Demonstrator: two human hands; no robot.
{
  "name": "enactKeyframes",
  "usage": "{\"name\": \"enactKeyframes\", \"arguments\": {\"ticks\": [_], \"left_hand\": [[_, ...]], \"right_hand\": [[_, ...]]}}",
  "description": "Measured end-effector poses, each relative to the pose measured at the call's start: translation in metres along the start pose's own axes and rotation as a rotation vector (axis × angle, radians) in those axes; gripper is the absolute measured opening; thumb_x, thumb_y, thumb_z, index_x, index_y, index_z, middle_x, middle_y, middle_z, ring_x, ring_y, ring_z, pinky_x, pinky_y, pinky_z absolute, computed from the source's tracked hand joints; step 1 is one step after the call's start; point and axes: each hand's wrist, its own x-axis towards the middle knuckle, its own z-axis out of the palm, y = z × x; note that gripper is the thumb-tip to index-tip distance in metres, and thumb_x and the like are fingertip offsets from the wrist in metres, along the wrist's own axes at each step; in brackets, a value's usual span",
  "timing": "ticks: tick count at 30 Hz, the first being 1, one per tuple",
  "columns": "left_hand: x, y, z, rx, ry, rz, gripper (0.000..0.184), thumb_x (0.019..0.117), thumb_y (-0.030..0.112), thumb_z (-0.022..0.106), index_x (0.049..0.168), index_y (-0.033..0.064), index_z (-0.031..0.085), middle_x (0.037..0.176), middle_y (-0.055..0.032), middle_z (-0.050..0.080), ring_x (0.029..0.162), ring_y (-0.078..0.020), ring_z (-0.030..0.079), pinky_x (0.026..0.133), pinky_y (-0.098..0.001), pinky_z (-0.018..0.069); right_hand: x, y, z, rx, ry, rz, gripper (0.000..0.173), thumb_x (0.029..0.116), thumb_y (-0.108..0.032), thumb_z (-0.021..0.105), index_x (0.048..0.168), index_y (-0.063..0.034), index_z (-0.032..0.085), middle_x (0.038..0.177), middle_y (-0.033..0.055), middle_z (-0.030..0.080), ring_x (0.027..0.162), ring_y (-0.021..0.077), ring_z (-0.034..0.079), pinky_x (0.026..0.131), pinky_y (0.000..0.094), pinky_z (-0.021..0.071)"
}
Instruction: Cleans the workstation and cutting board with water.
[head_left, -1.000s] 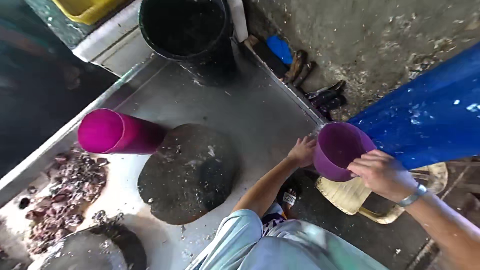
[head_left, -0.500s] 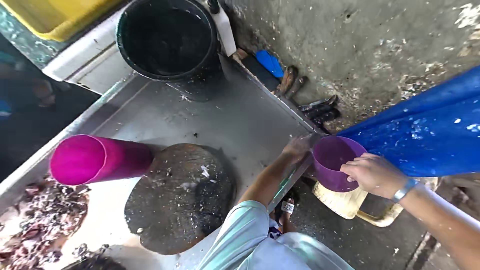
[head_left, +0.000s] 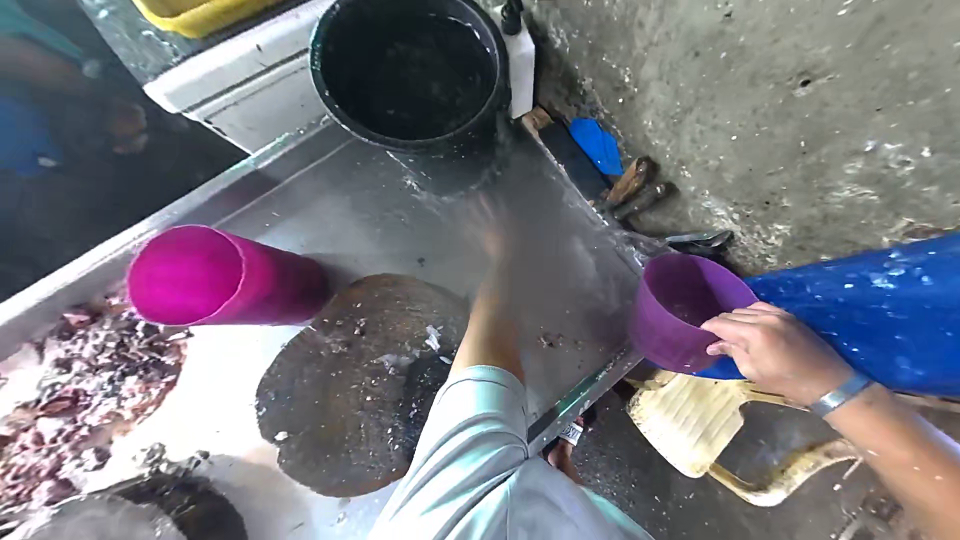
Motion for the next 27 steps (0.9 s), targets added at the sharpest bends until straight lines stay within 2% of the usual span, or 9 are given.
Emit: {"name": "enactKeyframes", "arguments": {"ticks": [4,6,9,14,20,21,23,25,27], "left_hand": [[-0.002,-0.044,0.038,0.174,-0.195,0.369,0.059,0.1013,0.05,0.052,0.158,0.038,0.038,0.171,-0.0023,0.025,0.158,-0.0353,0.015,0.121,-0.0736,0.0057],[-0.003,-0.07,0.011,0.204,-0.233,0.359,0.057,0.0968,0.043,0.062,0.152,0.0328,0.049,0.164,-0.006,0.037,0.152,-0.0382,0.03,0.116,-0.0735,0.0234],[-0.022,-0.093,-0.068,0.32,-0.393,-0.047,0.06,0.0829,0.04,0.079,0.137,0.0188,0.063,0.147,-0.0179,0.055,0.137,-0.0489,0.047,0.094,-0.0732,0.0485],[-0.05,-0.134,-0.112,0.534,-0.601,-0.37,0.061,0.0915,0.061,0.059,0.108,0.0035,0.074,0.12,-0.0244,0.069,0.118,-0.0462,0.063,0.095,-0.0749,0.044],[-0.089,-0.126,-0.095,0.637,-0.717,-0.279,0.058,0.0931,0.055,0.057,0.126,0.0082,0.066,0.119,-0.0259,0.068,0.115,-0.0488,0.063,0.089,-0.0751,0.0458],[-0.107,-0.124,-0.083,0.615,-0.652,-0.256,0.064,0.0876,0.058,0.061,0.131,0.0108,0.063,0.118,-0.0271,0.067,0.114,-0.0507,0.062,0.089,-0.078,0.0431],[-0.165,-0.134,-0.026,0.426,-0.109,-0.013,0.081,0.0565,0.072,0.07,0.116,0.0164,0.071,0.11,-0.0321,0.067,0.1,-0.0597,0.061,0.083,-0.0902,0.0313],[-0.205,-0.05,-0.033,0.297,-0.483,-0.033,0.084,0.0795,0.057,0.078,0.152,0.0295,0.046,0.159,-0.0249,0.036,0.141,-0.054,0.037,0.101,-0.0804,0.0363],[-0.252,-0.003,0.017,0.123,-0.495,0.281,0.065,0.0925,0.038,0.07,0.153,0.0308,0.048,0.166,-0.0114,0.032,0.152,-0.0388,0.028,0.115,-0.0618,0.0371]], "right_hand": [[-0.002,0.008,-0.004,-0.016,-0.037,-0.002,0.016,0.094,-0.008,0.068,0.107,-0.0049,0.076,0.098,0.0141,0.077,0.093,0.0336,0.074,0.095,0.0574,0.054],[-0.004,0.01,-0.004,-0.041,-0.06,-0.016,0.015,0.0926,-0.006,0.07,0.107,-0.0053,0.076,0.098,0.0143,0.077,0.092,0.0345,0.074,0.094,0.0577,0.0539],[-0.009,0.014,-0.001,-0.073,-0.078,-0.023,0.016,0.0929,-0.006,0.07,0.107,-0.0052,0.076,0.099,0.0148,0.077,0.094,0.0356,0.074,0.094,0.0583,0.0541],[-0.02,0.022,0.002,-0.056,-0.067,-0.008,0.016,0.0924,-0.005,0.073,0.108,-0.004,0.077,0.102,0.0164,0.077,0.096,0.037,0.074,0.097,0.0591,0.0529],[-0.024,0.022,-0.003,-0.067,-0.109,0.007,0.015,0.0919,-0.006,0.075,0.107,-0.0058,0.077,0.099,0.0133,0.077,0.097,0.0344,0.073,0.098,0.0572,0.0526],[-0.025,0.022,-0.003,-0.075,-0.122,-0.001,0.015,0.0915,-0.006,0.076,0.106,-0.0064,0.077,0.1,0.0127,0.077,0.097,0.0339,0.073,0.098,0.0572,0.0524],[-0.023,0.018,-0.002,-0.098,-0.154,-0.018,0.013,0.0909,-0.007,0.077,0.104,-0.0082,0.077,0.098,0.0106,0.077,0.096,0.032,0.073,0.098,0.0557,0.0524],[-0.018,0.013,-0.002,-0.134,-0.201,-0.034,0.013,0.0923,-0.009,0.076,0.105,-0.0092,0.078,0.098,0.0093,0.077,0.096,0.0308,0.073,0.099,0.0541,0.0521],[-0.018,0.01,0.0,-0.181,-0.241,-0.081,0.013,0.0931,-0.01,0.075,0.106,-0.011,0.078,0.096,0.0072,0.077,0.093,0.0285,0.073,0.098,0.0519,0.0528]]}}
